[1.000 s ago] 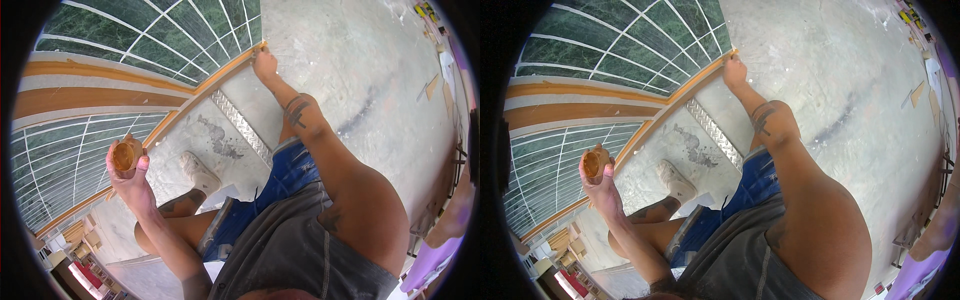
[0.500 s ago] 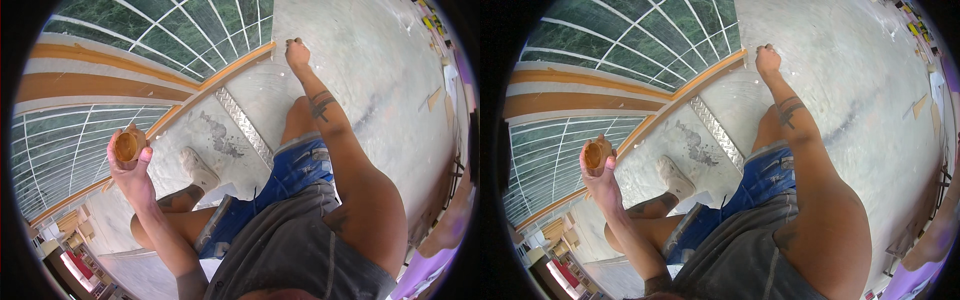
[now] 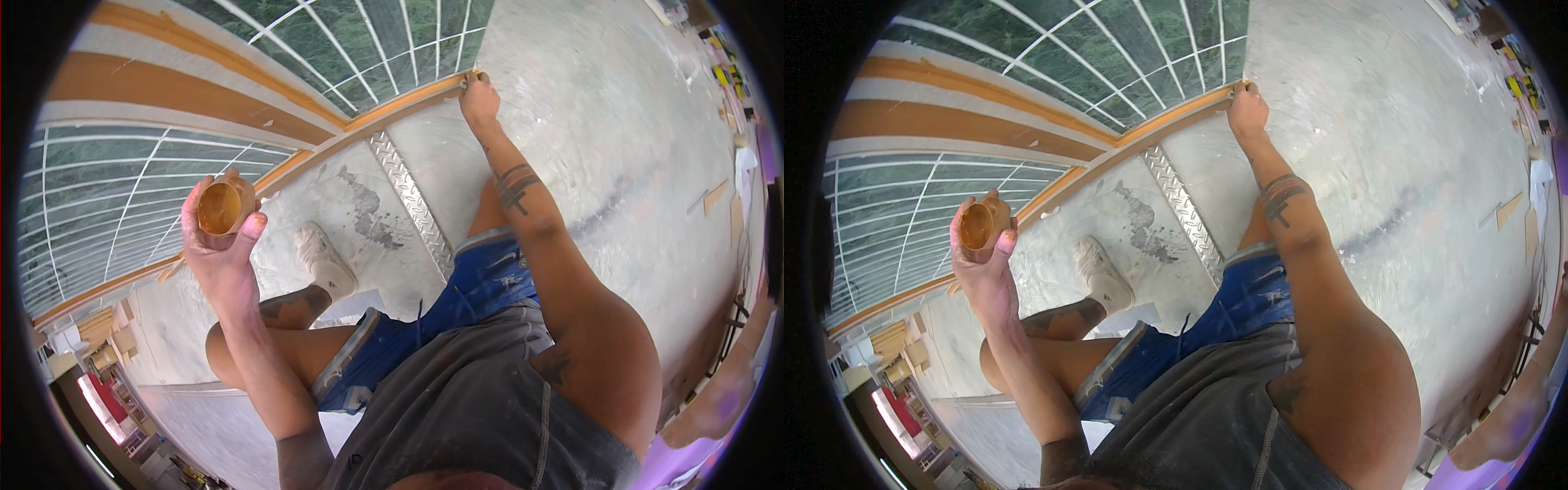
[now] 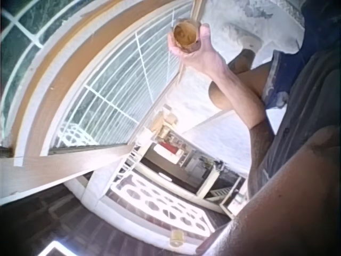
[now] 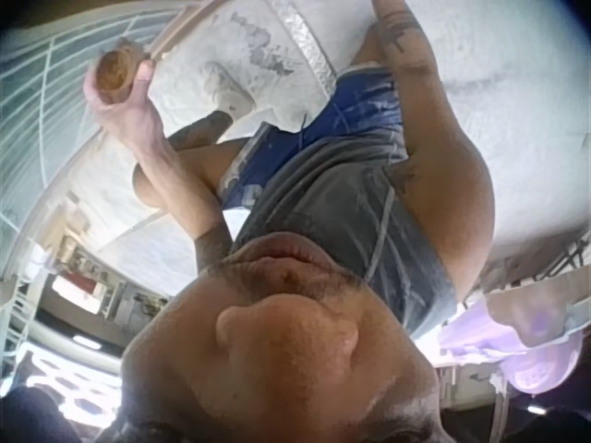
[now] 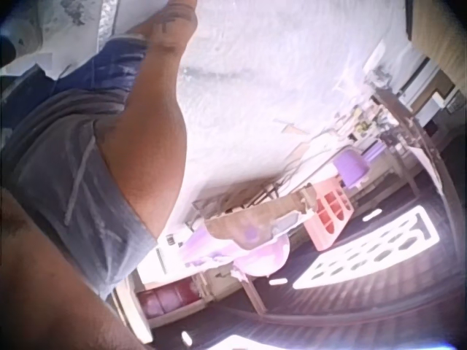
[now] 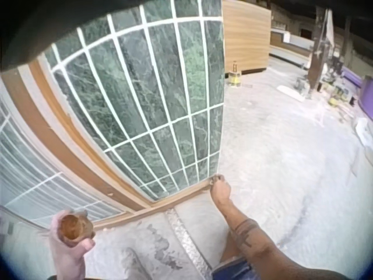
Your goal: Applying wood stain or finish to the frame of a tiled display case using a cloth.
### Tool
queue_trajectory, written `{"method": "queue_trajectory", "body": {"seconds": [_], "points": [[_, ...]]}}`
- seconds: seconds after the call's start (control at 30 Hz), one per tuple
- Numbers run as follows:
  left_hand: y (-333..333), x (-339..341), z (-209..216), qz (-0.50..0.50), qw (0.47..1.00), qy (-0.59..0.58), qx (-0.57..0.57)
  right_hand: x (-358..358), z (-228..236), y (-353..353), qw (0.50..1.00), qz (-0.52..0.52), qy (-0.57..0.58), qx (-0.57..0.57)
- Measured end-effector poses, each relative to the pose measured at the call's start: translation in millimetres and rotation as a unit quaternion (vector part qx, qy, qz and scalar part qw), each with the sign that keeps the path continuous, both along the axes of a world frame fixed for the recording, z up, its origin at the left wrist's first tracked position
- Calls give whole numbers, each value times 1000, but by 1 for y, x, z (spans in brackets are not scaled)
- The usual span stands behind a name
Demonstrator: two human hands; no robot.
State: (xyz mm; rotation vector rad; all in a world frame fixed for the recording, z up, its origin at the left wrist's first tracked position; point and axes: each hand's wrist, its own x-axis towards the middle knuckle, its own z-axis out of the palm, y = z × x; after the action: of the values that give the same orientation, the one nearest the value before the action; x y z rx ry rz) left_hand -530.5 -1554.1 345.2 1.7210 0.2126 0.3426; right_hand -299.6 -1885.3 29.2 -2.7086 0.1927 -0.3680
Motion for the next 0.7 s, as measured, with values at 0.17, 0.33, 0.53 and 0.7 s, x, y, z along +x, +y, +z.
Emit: {"method": "queue_trajectory", "body": {"seconds": [0.17,0.33,0.53,0.7], "points": [[-1,-2,3,14,1000,-2,13,-18,-2,44,1000,20,-1,21],[5,-3,2,15,1000,-12,-18,-47,0,116,992,117,12,55],[4,-5,11,31,998,-18,-46,-72,11,163,960,262,13,100],[10,-11,12,44,998,-12,-47,-66,9,180,947,311,-2,78]]}}
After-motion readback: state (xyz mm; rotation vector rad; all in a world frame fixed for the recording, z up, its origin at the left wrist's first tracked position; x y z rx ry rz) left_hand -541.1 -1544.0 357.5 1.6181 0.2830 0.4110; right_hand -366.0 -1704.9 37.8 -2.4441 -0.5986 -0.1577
